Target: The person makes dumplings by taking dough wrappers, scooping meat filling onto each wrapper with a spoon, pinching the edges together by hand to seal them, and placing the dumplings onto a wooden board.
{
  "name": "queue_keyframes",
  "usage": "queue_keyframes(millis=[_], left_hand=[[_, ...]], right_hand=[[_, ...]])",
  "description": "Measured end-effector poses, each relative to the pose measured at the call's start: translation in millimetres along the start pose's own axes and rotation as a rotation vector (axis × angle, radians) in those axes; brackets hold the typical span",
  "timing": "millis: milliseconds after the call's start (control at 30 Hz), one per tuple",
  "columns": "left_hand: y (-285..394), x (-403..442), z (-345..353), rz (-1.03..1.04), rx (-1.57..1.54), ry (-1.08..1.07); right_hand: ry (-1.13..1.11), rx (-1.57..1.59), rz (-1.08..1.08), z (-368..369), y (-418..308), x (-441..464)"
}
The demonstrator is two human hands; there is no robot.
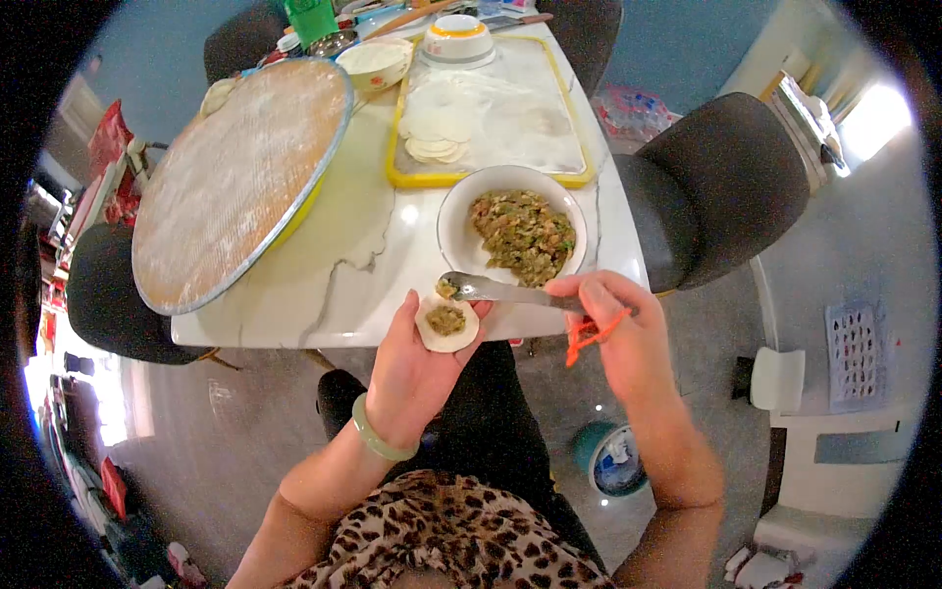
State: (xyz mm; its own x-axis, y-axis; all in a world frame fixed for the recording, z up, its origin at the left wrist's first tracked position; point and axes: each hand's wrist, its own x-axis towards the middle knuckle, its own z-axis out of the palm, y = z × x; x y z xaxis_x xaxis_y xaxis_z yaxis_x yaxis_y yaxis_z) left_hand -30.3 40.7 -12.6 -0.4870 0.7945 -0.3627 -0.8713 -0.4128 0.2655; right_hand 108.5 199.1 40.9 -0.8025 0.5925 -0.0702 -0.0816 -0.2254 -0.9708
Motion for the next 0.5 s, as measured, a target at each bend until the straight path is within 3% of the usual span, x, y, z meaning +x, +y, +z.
queue_keyframes(millis=[67, 100, 133, 200, 333, 500], left_hand=[[-1, 1, -4, 0.023, -0.01, -0.016], [-1, 1, -5, 0.028, -0.009, -0.038], [0, 1, -6, 0.033, -0.008, -0.061], [3, 2, -8, 0.013, -0.033, -0.07], [7, 1, -6, 0.007, -0.035, -0.042], [7, 1, -7, -0.001, -0.045, -0.038]], right_hand=[[-0.031, -0.392, -0.079, 9, 4, -10], [-0.117, -0.543, -0.25, 8, 12, -14], [-0.13, -0.546, -0.246, 9, 17, -16], [-0.283, -1.0, -0.665, 10, 26, -19], [-0.305, -1.186, -0.9, 18, 53, -29], [-0.326, -1.22, -0.919, 22, 60, -38]])
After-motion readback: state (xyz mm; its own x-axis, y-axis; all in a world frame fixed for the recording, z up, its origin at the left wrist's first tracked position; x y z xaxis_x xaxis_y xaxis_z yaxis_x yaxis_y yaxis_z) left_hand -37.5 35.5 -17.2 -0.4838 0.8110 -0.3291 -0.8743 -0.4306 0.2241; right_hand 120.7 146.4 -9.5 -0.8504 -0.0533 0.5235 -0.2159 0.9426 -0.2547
